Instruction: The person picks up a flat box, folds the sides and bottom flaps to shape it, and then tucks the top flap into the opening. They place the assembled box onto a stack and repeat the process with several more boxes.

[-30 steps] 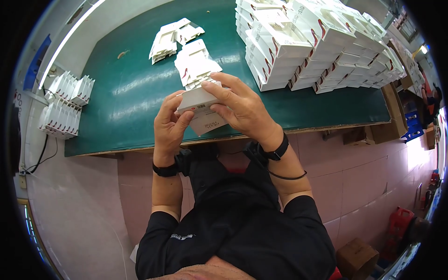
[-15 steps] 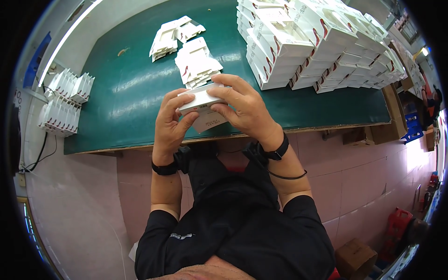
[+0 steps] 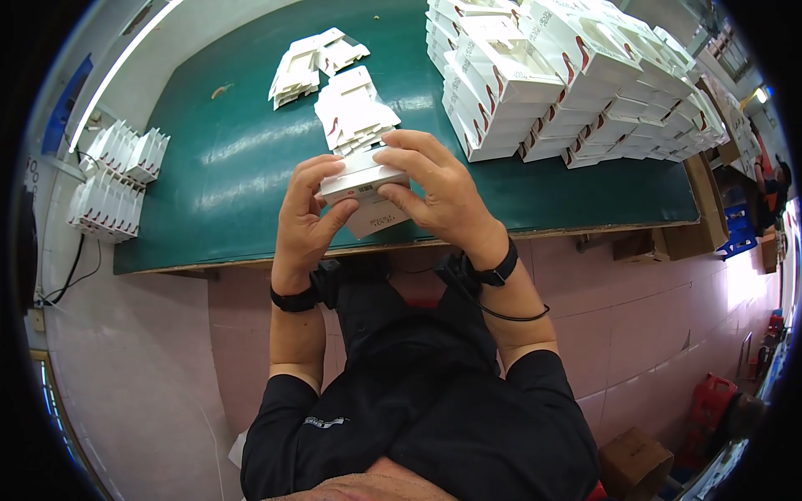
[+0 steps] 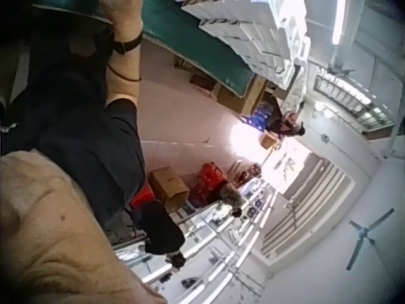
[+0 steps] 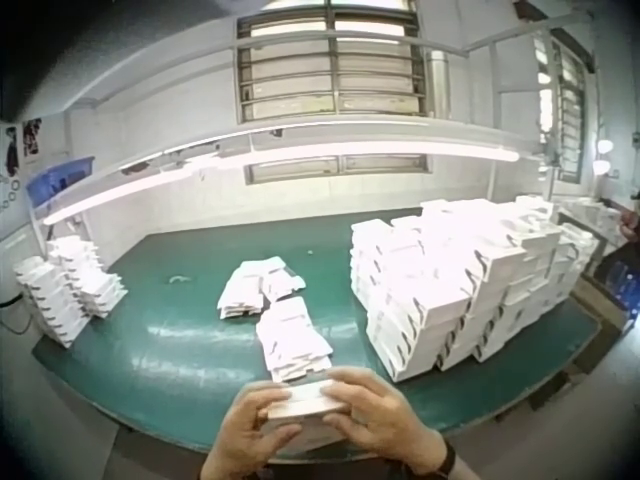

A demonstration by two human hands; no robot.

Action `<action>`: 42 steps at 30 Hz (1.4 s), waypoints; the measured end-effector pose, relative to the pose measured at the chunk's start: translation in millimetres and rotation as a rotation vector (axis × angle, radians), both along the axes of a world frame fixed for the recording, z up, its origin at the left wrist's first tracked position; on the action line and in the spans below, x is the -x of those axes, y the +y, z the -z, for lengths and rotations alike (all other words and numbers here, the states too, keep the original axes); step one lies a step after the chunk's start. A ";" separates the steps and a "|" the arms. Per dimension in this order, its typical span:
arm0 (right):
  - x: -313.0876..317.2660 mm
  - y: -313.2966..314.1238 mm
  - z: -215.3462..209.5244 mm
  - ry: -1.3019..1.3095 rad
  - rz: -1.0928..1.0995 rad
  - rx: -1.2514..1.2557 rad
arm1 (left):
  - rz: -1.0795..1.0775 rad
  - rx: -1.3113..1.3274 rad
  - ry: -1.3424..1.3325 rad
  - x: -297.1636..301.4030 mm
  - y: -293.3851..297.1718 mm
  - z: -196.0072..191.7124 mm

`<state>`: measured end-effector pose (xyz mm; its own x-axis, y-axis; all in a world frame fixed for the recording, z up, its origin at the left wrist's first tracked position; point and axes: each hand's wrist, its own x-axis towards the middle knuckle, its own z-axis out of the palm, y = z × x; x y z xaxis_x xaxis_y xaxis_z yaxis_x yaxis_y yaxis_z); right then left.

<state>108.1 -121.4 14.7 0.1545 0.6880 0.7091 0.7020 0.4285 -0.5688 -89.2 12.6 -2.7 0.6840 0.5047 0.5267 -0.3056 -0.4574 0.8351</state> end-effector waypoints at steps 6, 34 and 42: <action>-0.5 -0.6 -2.5 0.022 0.026 0.000 | -0.009 0.082 -0.009 -1.5 -0.8 2.7; -11.1 -27.7 4.4 -0.180 0.195 -0.282 | 0.087 0.530 -0.143 -27.4 -17.8 20.3; -22.6 -34.5 21.9 -0.196 0.334 -0.320 | 0.156 0.820 -0.037 -58.2 -20.0 -3.9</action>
<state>130.7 -155.9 -7.2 0.1719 0.3667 0.9143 0.9111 0.2938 -0.2891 -31.0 -7.4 1.2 0.7676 0.6384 0.0567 -0.3485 0.3414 0.8729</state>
